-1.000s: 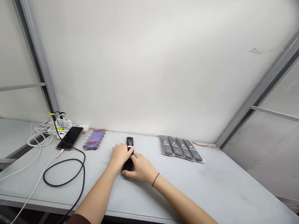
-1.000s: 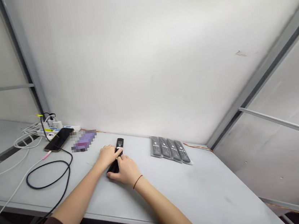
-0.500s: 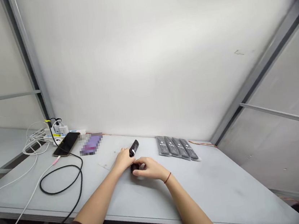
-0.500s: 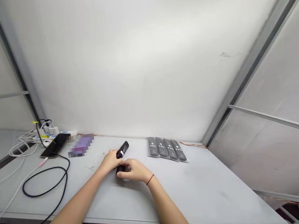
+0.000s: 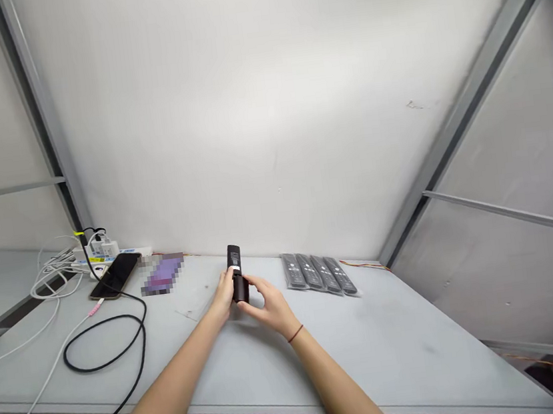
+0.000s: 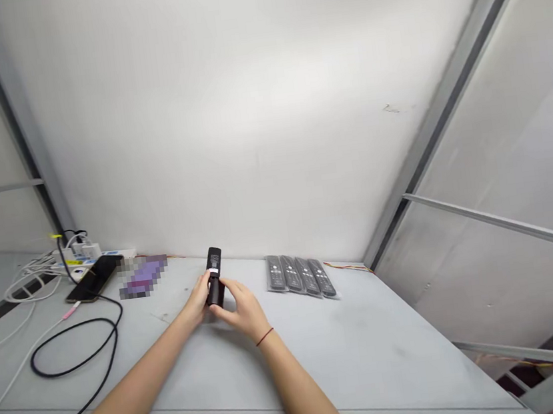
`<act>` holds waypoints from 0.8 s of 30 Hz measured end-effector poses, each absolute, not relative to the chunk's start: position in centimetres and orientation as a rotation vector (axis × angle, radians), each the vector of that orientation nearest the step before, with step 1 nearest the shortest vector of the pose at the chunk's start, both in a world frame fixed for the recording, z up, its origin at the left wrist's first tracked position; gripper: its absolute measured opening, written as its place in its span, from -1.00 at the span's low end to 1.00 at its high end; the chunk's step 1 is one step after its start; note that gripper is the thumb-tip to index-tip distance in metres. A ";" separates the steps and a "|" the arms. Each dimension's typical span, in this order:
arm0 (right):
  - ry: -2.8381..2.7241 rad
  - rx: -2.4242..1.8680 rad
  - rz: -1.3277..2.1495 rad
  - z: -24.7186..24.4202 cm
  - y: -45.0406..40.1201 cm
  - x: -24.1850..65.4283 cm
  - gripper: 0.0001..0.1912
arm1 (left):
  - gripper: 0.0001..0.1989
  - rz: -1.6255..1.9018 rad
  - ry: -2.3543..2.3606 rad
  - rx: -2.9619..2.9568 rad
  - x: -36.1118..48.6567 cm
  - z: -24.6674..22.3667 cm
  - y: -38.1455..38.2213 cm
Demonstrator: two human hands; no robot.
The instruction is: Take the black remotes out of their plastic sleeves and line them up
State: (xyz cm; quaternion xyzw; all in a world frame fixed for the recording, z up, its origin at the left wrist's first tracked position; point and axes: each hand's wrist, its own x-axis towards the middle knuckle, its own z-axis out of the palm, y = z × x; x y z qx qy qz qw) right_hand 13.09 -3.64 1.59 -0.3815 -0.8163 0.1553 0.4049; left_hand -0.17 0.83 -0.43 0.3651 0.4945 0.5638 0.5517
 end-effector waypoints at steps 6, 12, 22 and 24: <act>-2.066 -0.977 0.281 1.2 -3.5 13.0 -0.43 | -0.64 1.289 0.943 0.615 0.7 0.6 -0.1; -2.088 -0.967 0.239 0.5 -3.0 13.3 -0.45 | -0.75 1.351 0.826 0.597 1.2 0.4 -0.1; -2.059 -1.066 0.240 0.8 -3.0 13.5 -0.32 | -0.80 1.275 0.845 0.660 1.5 0.7 -0.7; -2.049 -1.082 0.227 0.7 -2.8 13.6 -0.25 | -0.81 1.237 0.845 0.673 1.5 1.0 -0.9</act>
